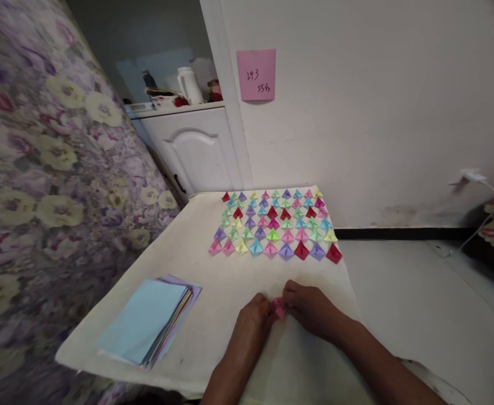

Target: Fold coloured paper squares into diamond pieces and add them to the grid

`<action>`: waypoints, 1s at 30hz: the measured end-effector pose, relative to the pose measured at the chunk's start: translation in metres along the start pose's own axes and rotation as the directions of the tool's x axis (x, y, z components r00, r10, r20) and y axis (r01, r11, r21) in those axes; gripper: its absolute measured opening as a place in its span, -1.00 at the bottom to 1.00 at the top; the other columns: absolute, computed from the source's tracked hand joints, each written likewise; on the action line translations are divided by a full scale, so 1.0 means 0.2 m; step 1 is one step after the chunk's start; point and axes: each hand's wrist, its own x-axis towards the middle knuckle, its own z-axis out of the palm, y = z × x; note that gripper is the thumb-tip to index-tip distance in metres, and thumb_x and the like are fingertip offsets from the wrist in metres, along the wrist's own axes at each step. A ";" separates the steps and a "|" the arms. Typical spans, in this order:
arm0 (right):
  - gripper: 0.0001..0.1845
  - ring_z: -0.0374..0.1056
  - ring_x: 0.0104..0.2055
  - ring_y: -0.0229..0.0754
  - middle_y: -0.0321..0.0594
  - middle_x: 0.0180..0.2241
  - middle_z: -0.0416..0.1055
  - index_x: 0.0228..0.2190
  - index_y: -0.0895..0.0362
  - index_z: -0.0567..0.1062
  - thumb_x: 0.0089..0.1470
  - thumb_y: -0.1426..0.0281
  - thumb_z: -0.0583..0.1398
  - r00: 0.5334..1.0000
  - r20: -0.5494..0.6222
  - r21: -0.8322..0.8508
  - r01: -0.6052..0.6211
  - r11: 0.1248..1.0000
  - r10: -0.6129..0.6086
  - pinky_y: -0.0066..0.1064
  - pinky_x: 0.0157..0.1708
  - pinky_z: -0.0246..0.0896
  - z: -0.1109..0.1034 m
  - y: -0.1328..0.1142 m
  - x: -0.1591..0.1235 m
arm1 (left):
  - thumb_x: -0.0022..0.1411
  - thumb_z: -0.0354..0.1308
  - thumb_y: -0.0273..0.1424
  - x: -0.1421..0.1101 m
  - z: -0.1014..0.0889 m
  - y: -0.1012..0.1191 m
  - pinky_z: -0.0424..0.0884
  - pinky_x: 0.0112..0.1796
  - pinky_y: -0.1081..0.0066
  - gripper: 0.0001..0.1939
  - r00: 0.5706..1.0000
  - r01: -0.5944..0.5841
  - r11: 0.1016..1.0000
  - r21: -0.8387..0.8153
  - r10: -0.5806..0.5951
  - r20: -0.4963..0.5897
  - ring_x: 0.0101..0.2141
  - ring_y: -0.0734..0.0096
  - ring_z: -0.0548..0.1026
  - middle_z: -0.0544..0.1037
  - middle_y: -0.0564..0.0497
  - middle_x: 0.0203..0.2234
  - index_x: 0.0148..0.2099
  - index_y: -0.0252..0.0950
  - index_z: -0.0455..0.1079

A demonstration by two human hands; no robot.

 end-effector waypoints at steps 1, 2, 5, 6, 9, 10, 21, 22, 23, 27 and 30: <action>-0.89 0.33 -0.33 -0.29 -0.32 -0.31 0.33 -0.44 0.10 0.40 0.07 0.49 0.09 1.000 -0.005 0.006 0.002 1.000 -0.002 -0.52 -0.39 0.03 0.00 0.00 0.00 | 0.18 0.00 -0.41 0.00 0.00 0.00 0.17 -0.40 0.49 -0.81 1.000 -0.006 1.000 -0.013 0.006 0.000 -0.41 0.44 0.39 0.36 0.02 -0.45 -0.41 -0.29 0.42; -0.88 0.33 -0.33 -0.29 -0.32 -0.28 0.33 -0.41 0.09 0.42 0.07 0.49 0.09 1.000 -0.009 0.013 0.002 1.000 -0.002 -0.52 -0.38 0.04 0.00 -0.01 0.00 | 0.19 0.00 -0.42 0.00 0.00 0.00 0.17 -0.40 0.49 -0.81 1.000 -0.011 1.000 -0.024 0.011 -0.001 -0.41 0.44 0.39 0.37 0.02 -0.44 -0.39 -0.29 0.42; -0.82 0.33 -0.35 -0.31 -0.31 -0.20 0.31 -0.38 0.05 0.45 0.10 0.48 0.06 1.000 -0.016 0.018 0.008 1.000 -0.008 -0.51 -0.37 0.05 0.00 -0.03 0.00 | 0.19 0.00 -0.41 0.00 0.00 -0.01 0.18 -0.39 0.49 -0.81 1.000 -0.020 0.999 -0.047 0.020 -0.002 -0.40 0.44 0.39 0.37 0.02 -0.43 -0.35 -0.27 0.44; -0.81 0.32 -0.36 -0.31 -0.32 -0.20 0.31 -0.38 0.04 0.45 0.11 0.47 0.05 1.000 -0.016 0.011 0.012 1.000 -0.011 -0.50 -0.38 0.04 0.01 -0.03 0.00 | 0.19 0.00 -0.41 0.00 0.00 -0.01 0.18 -0.39 0.49 -0.81 1.000 -0.024 0.998 -0.051 0.024 0.001 -0.40 0.44 0.39 0.37 0.02 -0.43 -0.34 -0.26 0.45; -0.80 0.32 -0.38 -0.31 -0.32 -0.24 0.31 -0.40 0.03 0.46 0.12 0.44 0.04 1.000 -0.020 0.001 0.009 1.000 -0.009 -0.50 -0.41 0.03 0.01 -0.03 0.00 | 0.19 0.01 -0.41 -0.01 0.00 -0.01 0.17 -0.40 0.49 -0.83 0.999 -0.032 0.998 -0.056 0.032 -0.001 -0.39 0.44 0.39 0.38 0.02 -0.42 -0.33 -0.26 0.44; -0.81 0.31 -0.38 -0.31 -0.32 -0.27 0.32 -0.41 0.04 0.45 0.11 0.45 0.05 1.000 -0.020 0.007 0.001 1.000 -0.001 -0.50 -0.41 0.02 0.01 -0.03 0.00 | 0.19 0.02 -0.40 -0.01 0.01 -0.01 0.16 -0.40 0.49 -0.83 1.000 -0.029 0.998 -0.051 0.029 -0.009 -0.40 0.44 0.39 0.38 0.03 -0.42 -0.35 -0.26 0.43; -0.89 0.23 -0.44 -0.31 -0.34 -0.46 0.28 -0.53 0.14 0.32 -0.02 0.54 0.10 0.995 -0.058 0.031 -0.077 0.997 0.079 -0.51 -0.46 -0.05 0.07 0.01 0.01 | 0.13 0.01 -0.49 -0.01 0.01 -0.02 0.14 -0.40 0.48 -0.88 0.998 -0.013 0.999 -0.037 0.011 -0.061 -0.40 0.46 0.36 0.36 0.05 -0.44 -0.42 -0.29 0.35; -0.89 0.22 -0.44 -0.31 -0.34 -0.47 0.28 -0.53 0.14 0.32 -0.01 0.53 0.10 0.995 -0.058 0.029 -0.078 0.997 0.079 -0.50 -0.46 -0.06 0.07 0.01 0.01 | 0.13 0.01 -0.50 -0.01 0.01 -0.02 0.15 -0.39 0.49 -0.88 0.998 -0.018 0.999 -0.048 0.015 -0.059 -0.40 0.46 0.36 0.36 0.05 -0.43 -0.42 -0.29 0.34; -0.89 0.22 -0.45 -0.31 -0.34 -0.47 0.28 -0.53 0.14 0.32 0.00 0.51 0.10 0.995 -0.060 0.028 -0.078 0.997 0.080 -0.50 -0.47 -0.07 0.07 0.01 0.01 | 0.13 0.01 -0.50 -0.01 0.00 -0.01 0.15 -0.39 0.49 -0.88 0.998 -0.023 0.998 -0.059 0.020 -0.055 -0.39 0.46 0.36 0.36 0.05 -0.43 -0.42 -0.29 0.34; -0.86 0.22 -0.45 -0.33 -0.34 -0.42 0.28 -0.53 0.14 0.33 0.06 0.45 0.10 0.994 -0.065 0.031 -0.082 0.996 0.084 -0.51 -0.48 -0.07 0.07 0.00 0.01 | 0.16 0.00 -0.43 -0.02 -0.01 -0.01 0.15 -0.42 0.49 -0.84 1.000 -0.010 0.998 -0.069 0.008 -0.027 -0.42 0.46 0.36 0.36 0.05 -0.46 -0.43 -0.29 0.35; -0.85 0.24 -0.44 -0.33 -0.33 -0.41 0.29 -0.52 0.14 0.35 0.08 0.43 0.10 0.995 -0.049 0.046 -0.081 0.996 0.084 -0.52 -0.46 -0.04 0.06 -0.01 0.02 | 0.17 0.01 -0.40 -0.02 -0.01 0.00 0.15 -0.42 0.49 -0.82 1.000 -0.013 0.998 -0.067 0.012 -0.010 -0.43 0.45 0.36 0.36 0.04 -0.46 -0.44 -0.28 0.37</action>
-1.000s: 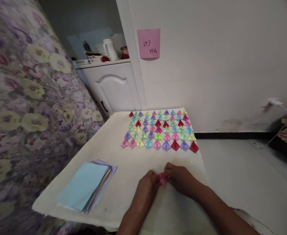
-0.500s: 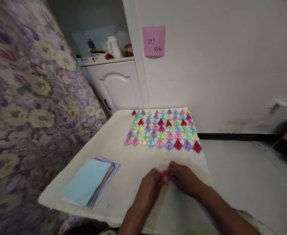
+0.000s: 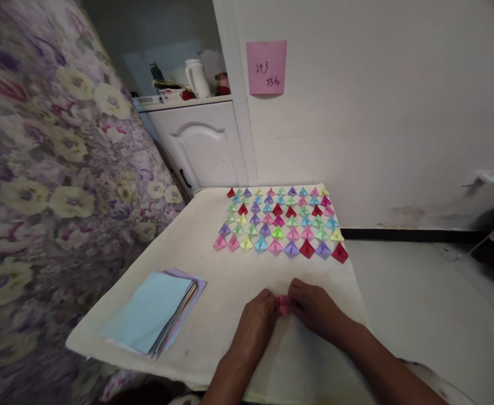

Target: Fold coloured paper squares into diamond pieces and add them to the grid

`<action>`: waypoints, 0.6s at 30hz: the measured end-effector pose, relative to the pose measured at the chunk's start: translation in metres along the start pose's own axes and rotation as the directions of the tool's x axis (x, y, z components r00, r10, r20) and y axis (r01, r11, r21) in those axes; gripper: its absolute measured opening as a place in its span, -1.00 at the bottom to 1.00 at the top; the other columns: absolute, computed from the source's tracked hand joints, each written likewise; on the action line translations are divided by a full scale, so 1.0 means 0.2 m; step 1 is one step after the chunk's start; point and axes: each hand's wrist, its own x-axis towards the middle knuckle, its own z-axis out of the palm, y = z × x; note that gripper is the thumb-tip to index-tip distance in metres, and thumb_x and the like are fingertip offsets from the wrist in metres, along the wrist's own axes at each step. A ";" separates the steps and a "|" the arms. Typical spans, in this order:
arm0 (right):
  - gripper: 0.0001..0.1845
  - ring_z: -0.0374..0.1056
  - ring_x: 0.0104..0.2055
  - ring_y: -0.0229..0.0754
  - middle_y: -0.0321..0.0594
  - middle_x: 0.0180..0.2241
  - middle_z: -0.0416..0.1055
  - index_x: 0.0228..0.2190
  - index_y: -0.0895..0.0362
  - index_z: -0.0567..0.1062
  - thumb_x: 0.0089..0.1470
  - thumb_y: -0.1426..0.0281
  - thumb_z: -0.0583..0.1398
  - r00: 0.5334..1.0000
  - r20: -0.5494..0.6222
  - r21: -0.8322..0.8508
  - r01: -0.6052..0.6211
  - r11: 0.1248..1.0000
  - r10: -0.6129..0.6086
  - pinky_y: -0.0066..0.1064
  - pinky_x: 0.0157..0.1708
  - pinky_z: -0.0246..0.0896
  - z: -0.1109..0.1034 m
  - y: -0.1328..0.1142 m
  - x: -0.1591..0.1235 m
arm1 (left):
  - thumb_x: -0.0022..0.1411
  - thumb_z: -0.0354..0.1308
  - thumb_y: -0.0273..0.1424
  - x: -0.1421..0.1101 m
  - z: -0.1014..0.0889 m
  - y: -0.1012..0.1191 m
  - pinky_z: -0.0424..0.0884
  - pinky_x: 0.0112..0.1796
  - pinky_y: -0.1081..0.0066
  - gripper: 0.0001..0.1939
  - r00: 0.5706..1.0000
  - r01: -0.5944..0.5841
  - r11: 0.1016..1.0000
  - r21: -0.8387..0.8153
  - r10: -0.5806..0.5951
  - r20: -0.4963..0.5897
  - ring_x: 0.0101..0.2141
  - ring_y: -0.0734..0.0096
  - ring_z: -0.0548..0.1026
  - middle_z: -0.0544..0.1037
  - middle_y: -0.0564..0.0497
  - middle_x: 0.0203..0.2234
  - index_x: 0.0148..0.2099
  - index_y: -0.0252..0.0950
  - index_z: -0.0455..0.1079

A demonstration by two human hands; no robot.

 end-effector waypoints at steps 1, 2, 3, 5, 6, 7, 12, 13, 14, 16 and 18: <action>-0.85 0.25 -0.43 -0.33 -0.33 -0.42 0.29 -0.52 0.14 0.35 0.08 0.44 0.10 1.000 0.004 0.002 -0.005 1.000 0.005 -0.52 -0.45 -0.03 0.00 0.00 0.00 | 0.17 0.00 -0.40 0.00 0.00 0.00 0.16 -0.41 0.49 -0.82 1.000 -0.006 1.000 -0.003 0.006 0.000 -0.43 0.45 0.36 0.37 0.04 -0.45 -0.43 -0.28 0.38; -0.85 0.24 -0.44 -0.32 -0.33 -0.43 0.28 -0.52 0.14 0.36 0.07 0.45 0.10 1.000 0.005 0.001 -0.011 1.000 0.011 -0.51 -0.45 -0.02 0.00 0.00 0.00 | 0.17 0.01 -0.40 0.00 0.00 0.00 0.16 -0.41 0.48 -0.82 1.000 -0.010 1.000 -0.005 0.010 -0.004 -0.42 0.44 0.37 0.37 0.04 -0.45 -0.42 -0.28 0.39; -0.86 0.24 -0.44 -0.31 -0.33 -0.44 0.28 -0.52 0.14 0.36 0.06 0.46 0.10 1.000 0.004 -0.001 -0.017 1.000 0.017 -0.51 -0.45 -0.02 -0.01 0.00 0.00 | 0.17 0.01 -0.41 0.00 -0.01 0.00 0.17 -0.40 0.48 -0.82 1.000 -0.015 1.000 -0.009 0.015 -0.007 -0.42 0.44 0.37 0.38 0.04 -0.45 -0.42 -0.27 0.40; -0.88 0.24 -0.44 -0.31 -0.33 -0.45 0.28 -0.52 0.13 0.35 0.04 0.49 0.10 1.000 -0.007 0.002 -0.019 1.000 0.019 -0.51 -0.45 -0.02 -0.01 0.00 0.00 | 0.14 0.02 -0.43 0.00 -0.02 0.01 0.19 -0.39 0.48 -0.85 1.000 -0.016 1.000 -0.021 0.016 -0.025 -0.41 0.43 0.38 0.38 0.04 -0.46 -0.42 -0.27 0.40; -0.89 0.23 -0.44 -0.30 -0.33 -0.45 0.28 -0.51 0.13 0.35 0.03 0.50 0.11 1.000 -0.017 0.009 -0.016 1.000 0.016 -0.51 -0.45 -0.01 -0.01 0.00 0.00 | 0.12 0.03 -0.45 -0.01 -0.03 0.01 0.21 -0.38 0.47 -0.86 0.999 -0.014 0.999 -0.036 0.013 -0.038 -0.40 0.42 0.39 0.39 0.04 -0.46 -0.42 -0.27 0.40; -0.89 0.23 -0.44 -0.30 -0.33 -0.45 0.27 -0.51 0.13 0.35 0.03 0.51 0.11 0.999 -0.030 0.020 -0.012 1.000 0.013 -0.51 -0.45 -0.01 -0.01 0.00 0.00 | 0.10 0.04 -0.47 -0.01 -0.04 0.01 0.22 -0.37 0.47 -0.88 0.999 -0.010 0.998 -0.062 0.006 -0.054 -0.39 0.41 0.39 0.40 0.04 -0.45 -0.42 -0.27 0.39; -0.88 0.25 -0.43 -0.30 -0.30 -0.40 0.28 -0.48 0.13 0.34 0.04 0.54 0.08 0.993 -0.117 0.114 0.021 0.993 -0.007 -0.51 -0.42 0.08 -0.02 -0.01 -0.01 | 0.03 0.07 -0.50 -0.02 -0.07 0.02 0.33 -0.37 0.45 -0.73 0.981 0.083 0.923 -0.375 -0.143 -0.134 -0.39 0.43 0.42 0.46 0.01 -0.29 -0.15 -0.25 0.35; -0.88 0.26 -0.41 -0.30 -0.29 -0.38 0.28 -0.46 0.13 0.34 0.04 0.55 0.07 0.990 -0.137 0.140 0.034 0.990 -0.015 -0.51 -0.40 0.10 -0.03 -0.02 -0.01 | 0.03 0.09 -0.49 -0.02 -0.08 0.02 0.35 -0.37 0.45 -0.65 0.974 0.096 0.894 -0.439 -0.175 -0.145 -0.41 0.46 0.43 0.45 0.00 -0.24 -0.07 -0.24 0.32; -0.88 0.27 -0.39 -0.29 -0.28 -0.36 0.29 -0.44 0.12 0.34 0.05 0.55 0.07 0.988 -0.156 0.163 0.047 0.985 -0.022 -0.50 -0.38 0.12 -0.03 -0.02 -0.01 | 0.02 0.11 -0.47 -0.02 -0.07 0.02 0.36 -0.38 0.45 -0.57 0.968 0.106 0.863 -0.495 -0.204 -0.148 -0.43 0.49 0.43 0.43 -0.01 -0.19 0.00 -0.23 0.27; -0.87 0.29 -0.36 -0.28 -0.26 -0.32 0.30 -0.43 0.11 0.35 0.05 0.55 0.06 0.980 -0.197 0.194 0.071 0.978 -0.032 -0.49 -0.35 0.16 -0.05 -0.04 -0.02 | 0.02 0.16 -0.41 -0.01 -0.06 0.03 0.39 -0.40 0.43 -0.43 0.961 0.134 0.789 -0.600 -0.251 -0.115 -0.46 0.52 0.43 0.38 -0.04 -0.12 0.11 -0.21 0.17; -0.86 0.30 -0.33 -0.28 -0.24 -0.27 0.31 -0.41 0.10 0.35 0.06 0.56 0.06 0.971 -0.234 0.207 0.097 0.973 -0.047 -0.48 -0.33 0.19 -0.06 -0.06 -0.03 | 0.01 0.20 -0.33 -0.01 -0.05 0.04 0.41 -0.45 0.41 -0.37 0.957 0.176 0.678 -0.713 -0.286 -0.036 -0.48 0.51 0.45 0.36 -0.06 -0.11 0.14 -0.22 0.12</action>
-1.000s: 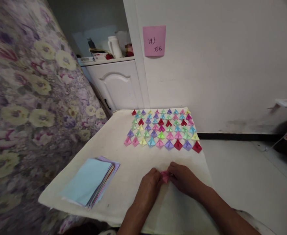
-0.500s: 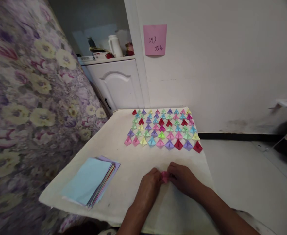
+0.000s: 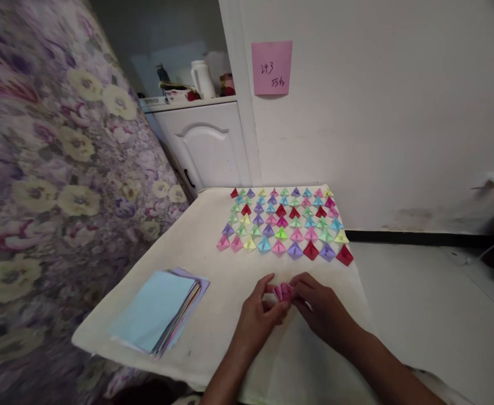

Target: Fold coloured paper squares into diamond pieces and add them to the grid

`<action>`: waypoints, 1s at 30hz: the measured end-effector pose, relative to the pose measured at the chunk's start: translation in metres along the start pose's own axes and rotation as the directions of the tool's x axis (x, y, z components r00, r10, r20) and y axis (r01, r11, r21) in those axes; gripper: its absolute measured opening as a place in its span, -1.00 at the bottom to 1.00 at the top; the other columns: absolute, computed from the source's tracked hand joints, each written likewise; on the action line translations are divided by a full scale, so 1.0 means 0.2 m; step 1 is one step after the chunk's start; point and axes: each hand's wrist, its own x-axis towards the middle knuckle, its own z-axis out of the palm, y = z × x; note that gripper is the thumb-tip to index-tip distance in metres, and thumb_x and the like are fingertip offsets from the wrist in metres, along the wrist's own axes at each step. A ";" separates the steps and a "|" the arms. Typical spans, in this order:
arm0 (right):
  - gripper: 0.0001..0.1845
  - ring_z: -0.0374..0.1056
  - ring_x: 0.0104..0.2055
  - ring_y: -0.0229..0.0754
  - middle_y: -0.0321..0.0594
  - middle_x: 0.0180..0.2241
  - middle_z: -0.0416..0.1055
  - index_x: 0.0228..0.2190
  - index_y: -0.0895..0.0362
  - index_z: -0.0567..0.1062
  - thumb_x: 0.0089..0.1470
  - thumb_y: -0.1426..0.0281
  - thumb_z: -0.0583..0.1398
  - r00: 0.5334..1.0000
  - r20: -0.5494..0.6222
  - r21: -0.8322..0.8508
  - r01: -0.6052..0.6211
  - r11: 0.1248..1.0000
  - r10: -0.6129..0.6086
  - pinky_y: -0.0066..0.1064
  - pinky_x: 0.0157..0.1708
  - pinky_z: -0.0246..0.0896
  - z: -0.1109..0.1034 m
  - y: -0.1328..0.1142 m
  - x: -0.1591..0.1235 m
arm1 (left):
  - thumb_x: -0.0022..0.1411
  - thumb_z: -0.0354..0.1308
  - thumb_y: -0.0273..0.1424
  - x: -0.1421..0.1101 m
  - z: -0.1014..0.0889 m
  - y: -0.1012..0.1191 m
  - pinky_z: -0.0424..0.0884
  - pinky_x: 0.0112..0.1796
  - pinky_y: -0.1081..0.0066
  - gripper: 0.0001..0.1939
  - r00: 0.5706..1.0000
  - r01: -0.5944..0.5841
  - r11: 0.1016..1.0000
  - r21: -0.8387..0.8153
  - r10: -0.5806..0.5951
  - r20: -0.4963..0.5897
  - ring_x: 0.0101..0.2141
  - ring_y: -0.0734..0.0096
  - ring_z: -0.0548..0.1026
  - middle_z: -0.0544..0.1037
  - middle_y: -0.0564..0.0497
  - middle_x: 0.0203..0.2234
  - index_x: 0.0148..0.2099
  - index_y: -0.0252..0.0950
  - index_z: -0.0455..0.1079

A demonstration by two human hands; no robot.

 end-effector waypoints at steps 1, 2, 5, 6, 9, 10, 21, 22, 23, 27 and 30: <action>-0.86 0.31 -0.31 -0.27 -0.23 -0.24 0.32 -0.40 0.10 0.36 0.07 0.55 0.06 1.000 -0.016 0.005 0.013 1.000 -0.013 -0.47 -0.32 0.20 0.00 -0.01 0.00 | 0.01 0.20 -0.31 0.00 0.01 0.00 0.41 -0.46 0.41 -0.36 0.999 0.032 0.997 -0.076 -0.030 0.025 -0.47 0.49 0.46 0.36 -0.06 -0.13 0.14 -0.23 0.11; -0.85 0.31 -0.30 -0.27 -0.22 -0.22 0.32 -0.39 0.09 0.37 0.07 0.55 0.06 0.999 -0.030 0.009 0.028 1.000 -0.027 -0.47 -0.31 0.21 -0.01 -0.02 0.00 | 0.01 0.21 -0.31 0.00 0.02 0.01 0.41 -0.47 0.41 -0.36 0.998 0.054 0.988 -0.145 -0.047 0.051 -0.47 0.46 0.48 0.38 -0.06 -0.17 0.14 -0.25 0.11; -0.84 0.33 -0.28 -0.25 -0.19 -0.17 0.32 -0.35 0.08 0.39 0.09 0.53 0.05 0.997 -0.051 0.015 0.062 0.998 -0.061 -0.44 -0.30 0.25 -0.01 -0.04 -0.01 | 0.00 0.22 -0.33 0.00 0.03 0.03 0.42 -0.45 0.42 -0.41 0.995 0.063 0.961 -0.268 -0.039 0.094 -0.45 0.41 0.50 0.46 0.00 -0.35 0.08 -0.33 0.16; -0.83 0.34 -0.27 -0.24 -0.18 -0.16 0.32 -0.32 0.07 0.39 0.10 0.52 0.05 0.996 -0.060 0.018 0.068 0.998 -0.067 -0.43 -0.30 0.26 -0.02 -0.05 -0.01 | 0.00 0.23 -0.33 0.00 0.02 0.04 0.42 -0.44 0.42 -0.44 0.995 0.061 0.956 -0.286 -0.035 0.096 -0.45 0.40 0.50 0.47 0.02 -0.41 0.06 -0.35 0.19; -0.77 0.35 -0.27 -0.23 -0.16 -0.15 0.32 -0.21 0.04 0.38 0.08 0.51 0.06 0.993 -0.105 0.051 0.067 0.996 -0.061 -0.41 -0.31 0.31 -0.03 -0.07 -0.02 | 0.01 0.24 -0.33 0.00 0.01 0.07 0.42 -0.43 0.41 -0.51 0.995 0.059 0.949 -0.310 -0.033 0.089 -0.46 0.40 0.49 0.48 0.03 -0.47 -0.01 -0.37 0.25; -0.72 0.36 -0.29 -0.23 -0.16 -0.13 0.31 -0.17 0.03 0.36 0.07 0.51 0.07 0.991 -0.121 0.072 0.061 0.996 -0.052 -0.41 -0.32 0.32 -0.04 -0.08 -0.02 | 0.01 0.23 -0.33 0.00 0.01 0.08 0.42 -0.43 0.41 -0.52 0.995 0.056 0.947 -0.317 -0.028 0.091 -0.45 0.39 0.49 0.48 0.03 -0.47 -0.02 -0.37 0.26; -0.60 0.35 -0.41 -0.32 -0.20 -0.09 0.26 -0.13 0.01 0.36 -0.05 0.56 0.14 0.990 -0.134 0.291 0.008 0.957 0.033 -0.41 -0.38 0.36 -0.04 -0.10 -0.01 | 0.02 0.23 -0.33 -0.02 -0.01 0.10 0.41 -0.45 0.40 -0.57 0.987 0.038 0.919 -0.391 0.025 0.156 -0.46 0.41 0.46 0.46 0.00 -0.41 -0.04 -0.31 0.33; -0.61 0.35 -0.41 -0.33 -0.20 -0.10 0.26 -0.14 0.01 0.37 -0.06 0.55 0.15 0.991 -0.130 0.313 0.003 0.950 0.039 -0.41 -0.39 0.36 -0.04 -0.11 -0.01 | 0.02 0.23 -0.33 -0.02 -0.01 0.10 0.41 -0.46 0.40 -0.57 0.987 0.034 0.920 -0.391 0.031 0.157 -0.46 0.41 0.45 0.46 0.00 -0.41 -0.04 -0.31 0.34; -0.62 0.34 -0.42 -0.33 -0.21 -0.10 0.26 -0.15 0.02 0.37 -0.06 0.54 0.17 0.991 -0.124 0.340 -0.004 0.941 0.049 -0.41 -0.40 0.36 -0.05 -0.12 -0.01 | 0.02 0.23 -0.33 -0.02 -0.01 0.10 0.41 -0.46 0.40 -0.57 0.987 0.029 0.921 -0.389 0.035 0.157 -0.46 0.42 0.45 0.45 0.01 -0.42 -0.03 -0.31 0.34; -0.64 0.34 -0.44 -0.35 -0.20 -0.07 0.25 -0.16 0.02 0.37 -0.05 0.51 0.19 0.991 -0.097 0.441 -0.035 0.897 0.087 -0.42 -0.42 0.37 -0.06 -0.14 0.00 | 0.03 0.22 -0.32 -0.01 -0.02 0.10 0.38 -0.48 0.44 -0.57 0.990 0.027 0.928 -0.371 0.027 0.140 -0.47 0.42 0.44 0.45 0.02 -0.48 -0.03 -0.33 0.34; -0.65 0.34 -0.43 -0.34 -0.19 -0.06 0.25 -0.16 0.02 0.37 -0.04 0.50 0.18 0.991 -0.085 0.464 -0.054 0.884 0.105 -0.41 -0.40 0.38 -0.07 -0.13 0.00 | 0.03 0.21 -0.29 -0.01 -0.01 0.10 0.36 -0.49 0.45 -0.55 0.991 0.034 0.934 -0.357 0.014 0.133 -0.48 0.41 0.44 0.46 0.01 -0.51 -0.01 -0.33 0.35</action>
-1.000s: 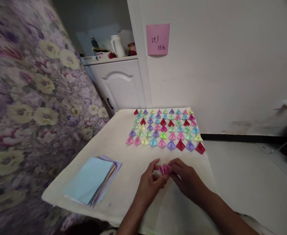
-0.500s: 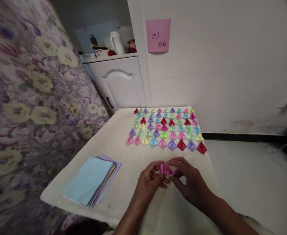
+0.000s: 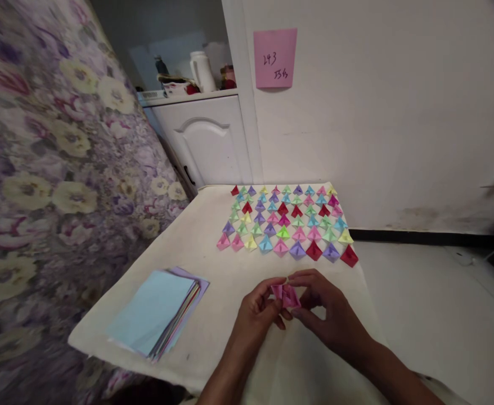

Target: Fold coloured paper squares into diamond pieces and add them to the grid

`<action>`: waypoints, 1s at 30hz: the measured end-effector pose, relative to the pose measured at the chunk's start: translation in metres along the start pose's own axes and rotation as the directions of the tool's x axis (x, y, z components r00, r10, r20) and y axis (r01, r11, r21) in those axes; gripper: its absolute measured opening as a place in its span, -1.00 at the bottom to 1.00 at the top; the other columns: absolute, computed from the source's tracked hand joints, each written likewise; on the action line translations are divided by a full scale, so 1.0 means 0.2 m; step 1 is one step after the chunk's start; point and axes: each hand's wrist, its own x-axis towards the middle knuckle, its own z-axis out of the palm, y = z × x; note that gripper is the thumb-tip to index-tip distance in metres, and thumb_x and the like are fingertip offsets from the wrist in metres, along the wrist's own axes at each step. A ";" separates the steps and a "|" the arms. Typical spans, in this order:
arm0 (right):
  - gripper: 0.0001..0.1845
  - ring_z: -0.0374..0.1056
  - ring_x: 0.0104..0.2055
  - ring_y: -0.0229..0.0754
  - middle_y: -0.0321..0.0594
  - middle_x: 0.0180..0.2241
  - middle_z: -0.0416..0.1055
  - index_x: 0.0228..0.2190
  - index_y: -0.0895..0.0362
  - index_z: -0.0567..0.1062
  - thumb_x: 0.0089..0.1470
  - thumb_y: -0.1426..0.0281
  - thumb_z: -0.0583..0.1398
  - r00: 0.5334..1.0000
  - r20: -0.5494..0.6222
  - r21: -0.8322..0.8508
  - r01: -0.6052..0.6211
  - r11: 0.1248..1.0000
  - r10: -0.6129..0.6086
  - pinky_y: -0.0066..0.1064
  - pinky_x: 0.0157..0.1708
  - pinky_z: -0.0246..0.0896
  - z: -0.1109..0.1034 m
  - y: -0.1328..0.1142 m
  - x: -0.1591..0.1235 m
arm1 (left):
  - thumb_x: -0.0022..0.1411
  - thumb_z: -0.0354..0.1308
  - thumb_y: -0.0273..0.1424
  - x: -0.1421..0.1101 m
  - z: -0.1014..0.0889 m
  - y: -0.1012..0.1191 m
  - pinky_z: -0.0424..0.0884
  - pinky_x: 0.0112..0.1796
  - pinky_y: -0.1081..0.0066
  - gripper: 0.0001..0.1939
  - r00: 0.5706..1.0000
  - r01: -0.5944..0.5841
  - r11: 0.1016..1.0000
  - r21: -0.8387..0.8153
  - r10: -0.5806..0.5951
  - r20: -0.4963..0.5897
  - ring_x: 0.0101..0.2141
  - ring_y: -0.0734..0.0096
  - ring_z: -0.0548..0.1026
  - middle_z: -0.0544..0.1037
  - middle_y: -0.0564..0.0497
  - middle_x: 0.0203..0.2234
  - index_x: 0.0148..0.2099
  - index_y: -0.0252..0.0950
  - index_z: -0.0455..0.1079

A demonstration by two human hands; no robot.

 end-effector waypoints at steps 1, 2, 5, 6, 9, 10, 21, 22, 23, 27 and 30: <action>-0.65 0.34 -0.42 -0.34 -0.19 -0.06 0.25 -0.16 0.02 0.36 -0.04 0.49 0.18 1.000 -0.001 0.001 -0.007 1.000 0.007 -0.40 -0.39 0.38 0.00 0.00 0.00 | 0.03 0.20 -0.29 0.00 0.00 0.00 0.36 -0.50 0.45 -0.54 1.000 0.002 1.000 -0.001 -0.002 -0.004 -0.49 0.41 0.44 0.46 0.01 -0.51 -0.01 -0.33 0.35; -0.65 0.34 -0.42 -0.33 -0.19 -0.06 0.25 -0.15 0.01 0.36 -0.03 0.49 0.17 1.000 -0.005 0.001 -0.013 1.000 0.013 -0.39 -0.39 0.38 0.00 0.01 0.00 | 0.03 0.20 -0.30 0.00 0.01 0.00 0.35 -0.50 0.45 -0.54 1.000 0.003 1.000 -0.004 -0.003 -0.012 -0.49 0.41 0.44 0.46 0.01 -0.51 0.00 -0.33 0.35; -0.67 0.34 -0.40 -0.31 -0.18 -0.07 0.27 -0.14 0.02 0.35 -0.01 0.47 0.15 1.000 -0.017 0.002 -0.021 1.000 0.021 -0.39 -0.38 0.36 0.00 0.02 0.00 | 0.04 0.18 -0.33 0.00 0.02 0.01 0.36 -0.50 0.45 -0.55 0.999 -0.003 1.000 -0.001 0.003 -0.051 -0.48 0.41 0.44 0.45 0.01 -0.51 0.01 -0.33 0.33; -0.67 0.34 -0.40 -0.31 -0.18 -0.08 0.27 -0.14 0.02 0.34 0.01 0.47 0.14 1.000 -0.022 0.004 -0.020 1.000 0.020 -0.40 -0.38 0.36 0.00 0.02 0.00 | 0.06 0.16 -0.34 0.00 0.03 0.02 0.36 -0.49 0.45 -0.55 0.998 -0.007 1.000 0.011 0.008 -0.067 -0.48 0.41 0.44 0.45 0.02 -0.53 0.02 -0.33 0.32; -0.69 0.33 -0.40 -0.29 -0.18 -0.12 0.30 -0.12 0.02 0.33 0.04 0.45 0.12 0.999 -0.047 0.008 -0.023 1.000 0.023 -0.39 -0.37 0.33 -0.01 0.03 0.01 | 0.10 0.08 -0.37 0.01 0.05 0.02 0.37 -0.47 0.44 -0.56 0.992 -0.019 0.996 0.082 0.029 -0.127 -0.47 0.40 0.43 0.44 0.03 -0.55 0.06 -0.34 0.28; -0.69 0.33 -0.40 -0.28 -0.20 -0.16 0.33 -0.12 0.02 0.33 0.05 0.44 0.12 0.998 -0.058 0.013 -0.036 0.999 0.037 -0.39 -0.37 0.32 -0.01 0.03 0.01 | 0.11 0.05 -0.39 0.01 0.06 0.02 0.36 -0.47 0.44 -0.56 0.989 -0.025 0.994 0.111 0.041 -0.145 -0.47 0.40 0.43 0.44 0.03 -0.56 0.06 -0.34 0.27; -0.78 0.31 -0.49 -0.29 -0.32 -0.50 0.37 -0.22 0.12 0.37 0.05 0.33 0.15 0.953 -0.047 0.264 -0.277 0.924 0.299 -0.43 -0.45 0.27 0.00 0.06 0.04 | 0.11 0.01 -0.42 0.06 0.08 -0.01 0.24 -0.56 0.52 -0.58 0.985 -0.029 0.981 0.194 0.062 -0.164 -0.56 0.53 0.34 0.42 0.06 -0.49 0.05 -0.29 0.30; -0.79 0.31 -0.51 -0.30 -0.31 -0.47 0.38 -0.24 0.12 0.37 0.04 0.33 0.16 0.953 -0.048 0.260 -0.277 0.925 0.299 -0.44 -0.47 0.26 0.00 0.07 0.04 | 0.11 0.01 -0.42 0.06 0.08 -0.01 0.23 -0.57 0.53 -0.59 0.984 -0.031 0.982 0.186 0.062 -0.166 -0.56 0.55 0.33 0.43 0.05 -0.45 0.04 -0.29 0.31; -0.80 0.30 -0.52 -0.32 -0.30 -0.44 0.39 -0.25 0.12 0.38 0.04 0.33 0.16 0.953 -0.051 0.255 -0.276 0.927 0.298 -0.45 -0.49 0.25 0.01 0.08 0.04 | 0.10 0.01 -0.43 0.06 0.08 -0.01 0.22 -0.58 0.54 -0.60 0.984 -0.031 0.983 0.179 0.061 -0.167 -0.57 0.56 0.33 0.44 0.04 -0.43 0.03 -0.29 0.32; -0.84 0.30 -0.53 -0.32 -0.29 -0.44 0.40 -0.31 0.14 0.38 0.02 0.35 0.16 0.952 -0.035 0.238 -0.287 0.928 0.304 -0.45 -0.50 0.26 0.02 0.09 0.04 | 0.11 0.01 -0.43 0.08 0.08 -0.03 0.19 -0.60 0.54 -0.66 0.988 -0.004 0.986 0.168 0.030 -0.150 -0.62 0.56 0.29 0.42 0.06 -0.58 -0.05 -0.38 0.37; -0.87 0.31 -0.53 -0.30 -0.30 -0.49 0.39 -0.34 0.16 0.38 0.02 0.37 0.16 0.947 -0.031 0.252 -0.303 0.919 0.320 -0.45 -0.50 0.27 0.02 0.09 0.05 | 0.09 0.05 -0.42 0.09 0.08 -0.04 0.16 -0.62 0.55 -0.70 0.991 0.025 0.991 0.132 -0.007 -0.135 -0.64 0.56 0.28 0.40 0.08 -0.65 -0.12 -0.42 0.40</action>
